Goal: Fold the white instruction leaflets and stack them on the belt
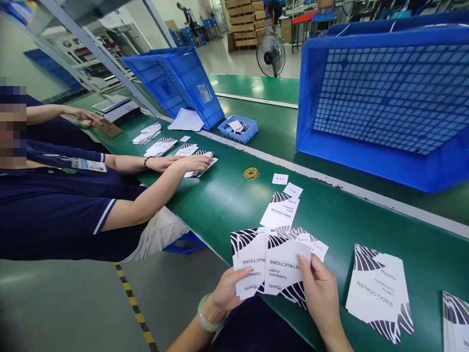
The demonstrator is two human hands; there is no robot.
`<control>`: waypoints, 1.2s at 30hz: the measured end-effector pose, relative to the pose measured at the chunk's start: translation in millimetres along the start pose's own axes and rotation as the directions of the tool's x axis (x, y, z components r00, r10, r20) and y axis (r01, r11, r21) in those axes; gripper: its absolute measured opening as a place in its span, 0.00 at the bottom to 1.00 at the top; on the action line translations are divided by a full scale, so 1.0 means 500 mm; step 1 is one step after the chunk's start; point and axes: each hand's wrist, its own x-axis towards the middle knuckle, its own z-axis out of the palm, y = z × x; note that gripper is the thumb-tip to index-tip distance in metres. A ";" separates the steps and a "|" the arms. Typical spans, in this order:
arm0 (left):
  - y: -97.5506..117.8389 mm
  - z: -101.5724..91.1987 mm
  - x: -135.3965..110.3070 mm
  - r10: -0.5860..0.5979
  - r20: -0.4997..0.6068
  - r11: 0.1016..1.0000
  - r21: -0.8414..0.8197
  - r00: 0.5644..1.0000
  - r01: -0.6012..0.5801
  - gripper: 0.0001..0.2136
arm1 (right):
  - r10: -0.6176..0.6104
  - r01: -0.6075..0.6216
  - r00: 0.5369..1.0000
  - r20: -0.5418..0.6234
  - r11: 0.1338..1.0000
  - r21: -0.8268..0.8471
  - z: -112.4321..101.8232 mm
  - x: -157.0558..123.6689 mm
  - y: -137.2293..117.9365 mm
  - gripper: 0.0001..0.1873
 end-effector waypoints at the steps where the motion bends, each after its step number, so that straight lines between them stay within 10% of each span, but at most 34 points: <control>1: 0.008 -0.003 -0.002 0.016 -0.046 1.000 0.000 0.999 -0.016 0.15 | 0.036 -0.035 0.999 -0.026 0.999 0.039 -0.009 0.001 0.000 0.17; 7: 0.051 -0.024 -0.014 0.118 -0.164 0.993 -0.006 0.979 -0.121 0.15 | 0.148 -0.141 0.986 -0.080 0.986 0.090 -0.045 0.014 0.035 0.24; 13: 0.033 -0.017 -0.014 0.085 -0.097 0.996 0.009 0.992 -0.084 0.16 | -0.252 0.146 0.952 -0.175 0.872 -0.467 -0.028 0.020 0.057 0.28; 19: -0.026 0.013 -0.002 -0.057 0.072 0.997 0.057 0.996 0.053 0.18 | -0.133 0.175 0.981 0.141 0.919 -0.352 0.013 -0.003 0.005 0.13; 36: -0.011 0.005 -0.001 -0.107 0.014 0.991 0.078 0.994 0.106 0.20 | -0.096 0.108 0.988 0.123 0.990 -0.093 0.001 -0.012 -0.003 0.14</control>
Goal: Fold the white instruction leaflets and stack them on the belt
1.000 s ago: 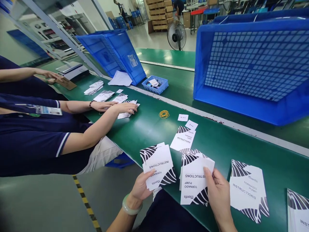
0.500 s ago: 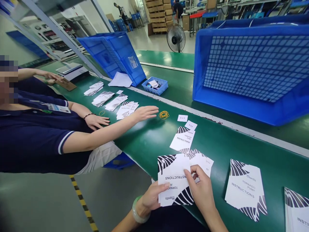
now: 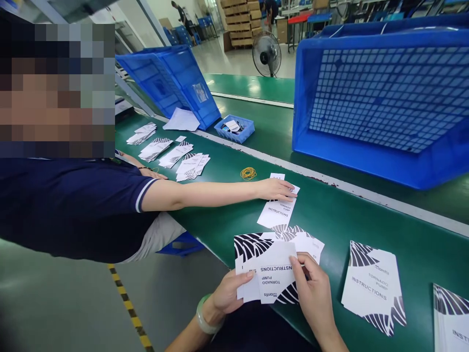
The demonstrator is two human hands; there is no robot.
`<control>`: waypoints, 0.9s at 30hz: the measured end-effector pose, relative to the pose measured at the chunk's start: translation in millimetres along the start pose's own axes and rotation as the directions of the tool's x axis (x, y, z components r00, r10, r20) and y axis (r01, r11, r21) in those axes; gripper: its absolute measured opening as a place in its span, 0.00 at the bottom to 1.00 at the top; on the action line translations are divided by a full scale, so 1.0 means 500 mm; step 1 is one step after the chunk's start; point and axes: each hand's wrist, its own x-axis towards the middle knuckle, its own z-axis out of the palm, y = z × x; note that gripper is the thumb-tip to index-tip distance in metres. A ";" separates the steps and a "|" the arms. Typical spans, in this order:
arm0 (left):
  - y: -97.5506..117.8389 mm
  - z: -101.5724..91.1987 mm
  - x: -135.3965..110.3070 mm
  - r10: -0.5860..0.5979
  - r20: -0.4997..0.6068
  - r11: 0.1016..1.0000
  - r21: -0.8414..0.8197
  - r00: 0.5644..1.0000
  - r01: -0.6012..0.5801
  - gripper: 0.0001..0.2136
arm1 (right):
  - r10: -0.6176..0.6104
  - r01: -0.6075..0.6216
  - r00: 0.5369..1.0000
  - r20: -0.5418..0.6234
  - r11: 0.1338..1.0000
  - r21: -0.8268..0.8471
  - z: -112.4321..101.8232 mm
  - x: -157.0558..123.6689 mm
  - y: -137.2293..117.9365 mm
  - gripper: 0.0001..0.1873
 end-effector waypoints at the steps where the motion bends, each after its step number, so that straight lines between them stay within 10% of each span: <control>1: 0.001 0.003 0.001 -0.003 -0.016 1.000 -0.009 1.000 0.003 0.20 | 0.007 -0.007 1.000 0.001 1.000 0.001 0.000 0.000 0.001 0.14; 16: 0.036 -0.040 0.005 0.207 -0.132 0.977 -0.013 0.969 -0.211 0.20 | 0.157 -0.129 0.942 -0.295 0.985 0.113 -0.034 0.000 0.020 0.15; 21: 0.058 -0.056 -0.005 0.336 -0.211 0.938 0.161 0.918 -0.306 0.17 | 0.095 -0.158 0.924 -0.371 0.977 -0.143 -0.044 0.019 0.063 0.27; 27: 0.021 -0.017 0.004 0.234 -0.056 0.935 0.287 0.971 -0.209 0.17 | -0.024 0.019 0.999 -0.022 0.978 -0.209 -0.010 0.010 0.028 0.15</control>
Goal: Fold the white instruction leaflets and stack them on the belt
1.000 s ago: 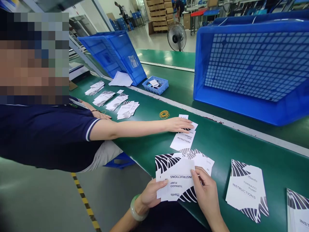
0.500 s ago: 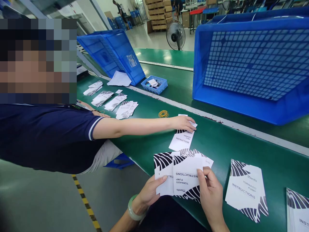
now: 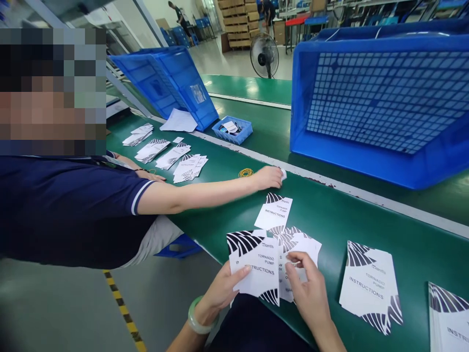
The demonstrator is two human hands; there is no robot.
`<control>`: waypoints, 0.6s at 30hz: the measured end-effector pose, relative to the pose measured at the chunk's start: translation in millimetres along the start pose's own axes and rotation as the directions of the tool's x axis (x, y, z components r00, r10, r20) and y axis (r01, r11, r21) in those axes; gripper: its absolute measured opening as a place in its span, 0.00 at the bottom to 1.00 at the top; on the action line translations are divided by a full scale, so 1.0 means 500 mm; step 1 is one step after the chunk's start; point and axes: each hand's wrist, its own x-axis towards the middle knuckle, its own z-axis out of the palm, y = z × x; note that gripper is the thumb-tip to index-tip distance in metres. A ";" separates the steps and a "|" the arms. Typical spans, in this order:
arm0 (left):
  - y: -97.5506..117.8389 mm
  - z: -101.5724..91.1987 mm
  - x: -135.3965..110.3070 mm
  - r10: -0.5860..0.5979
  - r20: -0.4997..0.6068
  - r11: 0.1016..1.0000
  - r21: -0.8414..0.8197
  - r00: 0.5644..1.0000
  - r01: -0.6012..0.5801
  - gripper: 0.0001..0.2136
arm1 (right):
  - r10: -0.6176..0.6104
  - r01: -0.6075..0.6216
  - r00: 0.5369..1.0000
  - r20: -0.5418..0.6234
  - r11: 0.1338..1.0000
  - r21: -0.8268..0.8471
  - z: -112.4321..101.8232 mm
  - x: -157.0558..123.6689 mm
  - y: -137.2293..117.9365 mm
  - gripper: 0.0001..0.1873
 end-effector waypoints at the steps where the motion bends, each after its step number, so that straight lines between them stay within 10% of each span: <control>1: -0.005 0.009 -0.001 -0.005 0.039 1.000 0.024 0.999 0.004 0.17 | -0.020 0.019 0.999 0.028 1.000 0.019 0.005 -0.002 -0.011 0.14; 18: -0.010 0.006 -0.005 -0.080 0.093 0.971 0.234 0.993 0.056 0.18 | 0.108 -0.121 0.992 0.061 0.948 0.293 0.015 -0.020 -0.032 0.18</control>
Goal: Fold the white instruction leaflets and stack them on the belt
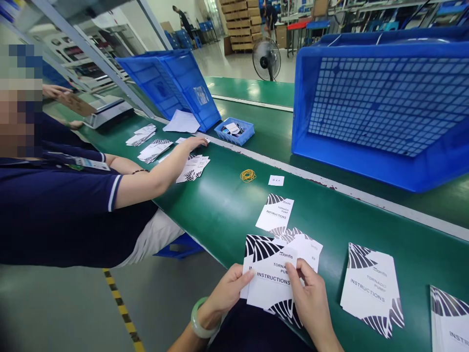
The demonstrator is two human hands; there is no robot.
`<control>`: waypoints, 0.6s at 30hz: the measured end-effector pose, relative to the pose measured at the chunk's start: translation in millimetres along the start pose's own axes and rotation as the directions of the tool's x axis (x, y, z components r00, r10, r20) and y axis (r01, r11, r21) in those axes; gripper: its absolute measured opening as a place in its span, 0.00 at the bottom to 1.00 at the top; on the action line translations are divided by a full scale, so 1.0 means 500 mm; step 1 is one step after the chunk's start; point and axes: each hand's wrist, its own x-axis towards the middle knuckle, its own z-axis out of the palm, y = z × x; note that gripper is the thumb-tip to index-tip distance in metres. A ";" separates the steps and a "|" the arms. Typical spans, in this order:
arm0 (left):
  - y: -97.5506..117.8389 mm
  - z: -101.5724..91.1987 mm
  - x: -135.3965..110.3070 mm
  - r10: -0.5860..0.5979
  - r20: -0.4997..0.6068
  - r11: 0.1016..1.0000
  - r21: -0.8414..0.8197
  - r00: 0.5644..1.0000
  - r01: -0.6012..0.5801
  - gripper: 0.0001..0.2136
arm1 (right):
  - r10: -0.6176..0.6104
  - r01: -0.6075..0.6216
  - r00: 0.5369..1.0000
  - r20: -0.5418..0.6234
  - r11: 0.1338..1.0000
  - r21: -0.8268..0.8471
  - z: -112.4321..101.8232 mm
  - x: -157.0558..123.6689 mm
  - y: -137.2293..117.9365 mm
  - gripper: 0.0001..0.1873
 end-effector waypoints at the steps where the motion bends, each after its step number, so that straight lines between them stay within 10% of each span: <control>1: 0.000 -0.004 0.001 0.011 -0.015 1.000 -0.005 1.000 -0.011 0.18 | 0.013 -0.012 1.000 -0.029 1.000 0.017 -0.005 -0.003 -0.002 0.18; 10: 0.045 -0.041 0.007 0.117 -0.347 0.973 -0.149 0.930 -0.178 0.15 | 0.089 -0.078 0.950 -0.300 0.996 0.047 -0.052 0.001 0.032 0.20; 18: 0.049 -0.052 0.009 0.145 -0.419 0.959 -0.162 0.896 -0.231 0.13 | 0.068 -0.087 0.940 -0.334 0.995 -0.040 -0.060 0.009 0.087 0.22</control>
